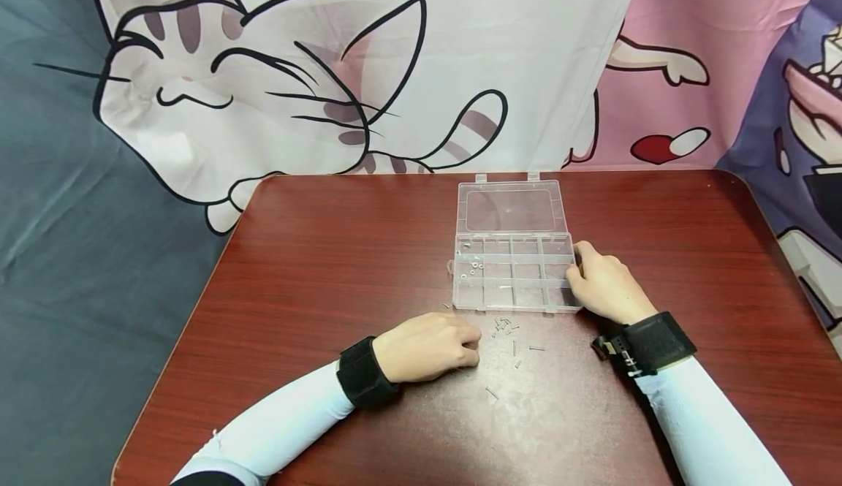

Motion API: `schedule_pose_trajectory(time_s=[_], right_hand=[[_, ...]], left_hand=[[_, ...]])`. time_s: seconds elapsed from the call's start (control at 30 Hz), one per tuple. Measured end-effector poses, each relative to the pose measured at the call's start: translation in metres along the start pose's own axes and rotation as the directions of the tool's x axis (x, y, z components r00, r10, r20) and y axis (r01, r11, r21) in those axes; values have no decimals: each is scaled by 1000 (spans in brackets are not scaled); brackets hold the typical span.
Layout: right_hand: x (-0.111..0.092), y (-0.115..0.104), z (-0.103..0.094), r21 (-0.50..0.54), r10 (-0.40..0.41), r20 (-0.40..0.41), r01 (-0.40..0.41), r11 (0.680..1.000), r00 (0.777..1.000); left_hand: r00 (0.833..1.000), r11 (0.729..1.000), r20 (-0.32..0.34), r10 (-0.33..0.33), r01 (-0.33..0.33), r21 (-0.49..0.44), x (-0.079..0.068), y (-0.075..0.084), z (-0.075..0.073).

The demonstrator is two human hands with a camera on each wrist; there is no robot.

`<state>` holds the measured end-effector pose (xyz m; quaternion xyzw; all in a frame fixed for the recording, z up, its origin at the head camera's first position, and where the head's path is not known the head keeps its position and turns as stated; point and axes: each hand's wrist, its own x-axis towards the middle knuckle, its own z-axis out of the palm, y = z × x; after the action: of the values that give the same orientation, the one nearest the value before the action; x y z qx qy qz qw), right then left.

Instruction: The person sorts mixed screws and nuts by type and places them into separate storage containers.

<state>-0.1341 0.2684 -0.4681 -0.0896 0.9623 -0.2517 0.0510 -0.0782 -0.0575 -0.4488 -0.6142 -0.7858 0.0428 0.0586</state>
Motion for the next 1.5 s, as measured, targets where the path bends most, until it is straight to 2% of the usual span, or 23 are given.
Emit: schedule_pose_trajectory(time_s=[0.2, 0.53, 0.67, 0.87, 0.97, 1.13, 1.33, 1.5], right_hand=[[0, 0, 0, -1, -1, -1, 1, 1000, 1000], [0, 0, 0, -2, 0, 5, 0, 1000, 1000], [0, 0, 1, 5, 2, 17, -3, 1000, 1000], [-1, 1, 1, 14, 4, 20, -5, 1000, 1000], [0, 0, 0, 13, 2, 18, -2, 1000, 1000], [1, 0, -1, 15, 3, 22, -3, 1000, 1000], [0, -2, -2, 9, -2, 9, 2, 1000, 1000], [-1, -3, -2, 7, -1, 12, 1, 1000, 1000]], left_hand=[[1000, 1000, -8, -4, 4, -2, 0, -2, 2], [997, 997, 17, -69, 70, -43, 2, -5, 6], [997, 997, 0, -75, 75, -24, 1, -6, 9], [998, 997, -3, -60, 59, -49, 2, -10, 9], [999, 996, -24, -43, 41, -79, 2, -18, 8], [992, 991, -111, -54, 39, -129, 0, -38, 0], [966, 980, -228, -119, 78, -180, 5, -66, -10], [946, 971, -276, -171, 114, -210, 14, -89, -14]])
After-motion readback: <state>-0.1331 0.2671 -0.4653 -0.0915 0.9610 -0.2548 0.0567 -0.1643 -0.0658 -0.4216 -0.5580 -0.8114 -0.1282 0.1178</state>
